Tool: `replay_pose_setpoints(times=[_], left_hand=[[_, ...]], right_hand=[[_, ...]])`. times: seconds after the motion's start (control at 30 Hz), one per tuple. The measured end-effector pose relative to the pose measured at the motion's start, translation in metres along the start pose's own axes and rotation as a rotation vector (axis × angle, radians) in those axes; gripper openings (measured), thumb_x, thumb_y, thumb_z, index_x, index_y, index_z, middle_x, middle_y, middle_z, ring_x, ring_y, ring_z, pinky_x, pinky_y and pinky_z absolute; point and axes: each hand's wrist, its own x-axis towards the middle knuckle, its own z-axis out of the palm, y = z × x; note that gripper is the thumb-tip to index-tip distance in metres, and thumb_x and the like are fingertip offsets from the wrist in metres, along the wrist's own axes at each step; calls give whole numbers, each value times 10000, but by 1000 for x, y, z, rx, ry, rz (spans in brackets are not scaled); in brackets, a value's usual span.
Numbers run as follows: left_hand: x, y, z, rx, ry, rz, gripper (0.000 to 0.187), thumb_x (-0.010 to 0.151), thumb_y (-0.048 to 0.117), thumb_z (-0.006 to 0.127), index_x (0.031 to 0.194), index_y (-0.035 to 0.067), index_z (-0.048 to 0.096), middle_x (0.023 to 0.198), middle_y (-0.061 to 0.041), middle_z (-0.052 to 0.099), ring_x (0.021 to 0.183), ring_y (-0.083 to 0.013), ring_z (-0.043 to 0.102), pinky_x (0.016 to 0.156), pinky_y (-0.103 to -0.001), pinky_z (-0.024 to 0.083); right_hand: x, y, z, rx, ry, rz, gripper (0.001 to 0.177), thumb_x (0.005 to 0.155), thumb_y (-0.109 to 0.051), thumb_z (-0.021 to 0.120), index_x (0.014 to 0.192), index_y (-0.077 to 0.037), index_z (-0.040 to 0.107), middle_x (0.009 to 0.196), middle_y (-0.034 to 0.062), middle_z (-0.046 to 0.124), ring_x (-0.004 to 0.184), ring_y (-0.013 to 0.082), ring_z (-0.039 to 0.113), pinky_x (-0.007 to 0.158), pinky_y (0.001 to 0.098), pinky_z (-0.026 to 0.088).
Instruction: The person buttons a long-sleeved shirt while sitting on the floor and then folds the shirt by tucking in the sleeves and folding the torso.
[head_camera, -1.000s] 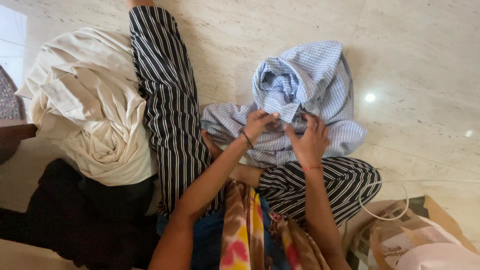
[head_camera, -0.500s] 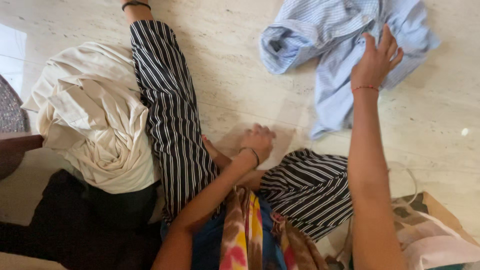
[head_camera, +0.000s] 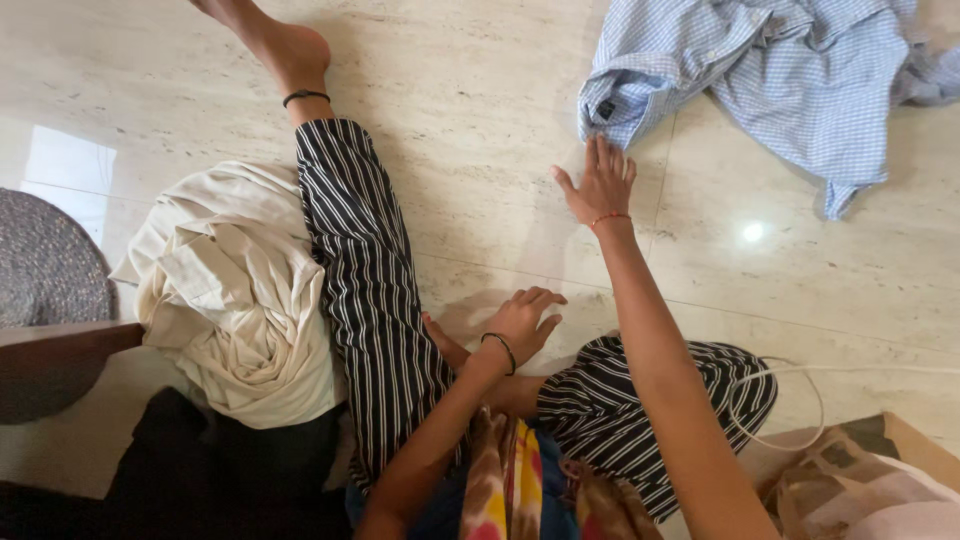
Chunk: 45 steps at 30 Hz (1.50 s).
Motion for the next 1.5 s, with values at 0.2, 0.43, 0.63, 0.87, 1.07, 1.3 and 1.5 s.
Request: replay_pose_setpoints(times=[0.2, 0.43, 0.63, 0.87, 1.07, 1.3, 1.5], left_hand=[[-18, -8, 1, -191, 271, -270, 408, 936, 241, 692, 1290, 71, 580, 1235, -167, 651, 1037, -357, 671, 876, -444, 556], [-43, -28, 59, -198, 488, -286, 701, 874, 332, 810, 1366, -42, 478, 1183, -240, 615, 1025, -380, 638, 848, -464, 528], [-45, -76, 102, -498, 466, -249, 471, 862, 247, 795, 1233, 2, 639, 1097, -138, 717, 992, -242, 688, 875, -360, 543], [-50, -151, 150, -614, 413, -433, 236, 1036, 216, 654, 1080, -14, 689, 909, -139, 640, 830, -191, 575, 766, -344, 487], [-23, -126, 112, -1577, 461, -487, 253, 1040, 243, 610, 1100, 0, 640, 1040, -58, 675, 953, -172, 627, 847, -341, 497], [-21, -76, 76, -1412, 344, -424, 331, 952, 183, 679, 1224, -4, 654, 1141, -59, 703, 1031, -165, 646, 919, -312, 503], [-30, -103, 108, -1131, 378, -542, 388, 951, 279, 706, 1181, -34, 698, 1085, -57, 732, 971, -154, 642, 886, -302, 495]], right_hand=[[-170, -42, -14, 82, -349, -170, 859, 888, -460, 647, 1573, -37, 350, 1661, 205, 279, 1469, 464, 274, 1118, 593, 312], [-306, -59, -16, 845, -224, 496, 451, 948, -288, 766, 1326, -59, 677, 1242, 172, 728, 1074, 263, 716, 973, 348, 562], [-305, -72, -47, 701, 416, 401, 551, 751, -85, 896, 1137, -29, 507, 1094, 158, 502, 1040, 284, 534, 890, 383, 476], [-299, -58, -52, 487, 91, 529, 619, 864, -132, 802, 1353, -58, 430, 1074, 171, 612, 1008, 371, 605, 863, 455, 498], [-274, -30, 9, 1442, 277, 537, 466, 1029, -148, 710, 1416, -64, 466, 1156, 78, 608, 988, 147, 606, 801, 301, 522], [-276, -43, 13, 2012, 349, 650, 399, 1052, -115, 618, 1420, -89, 465, 1122, 37, 613, 981, 127, 600, 835, 304, 532], [-273, -25, 38, 2205, 403, 649, 418, 1036, -72, 527, 1447, -53, 459, 1274, 81, 649, 1124, 186, 647, 989, 338, 537]])
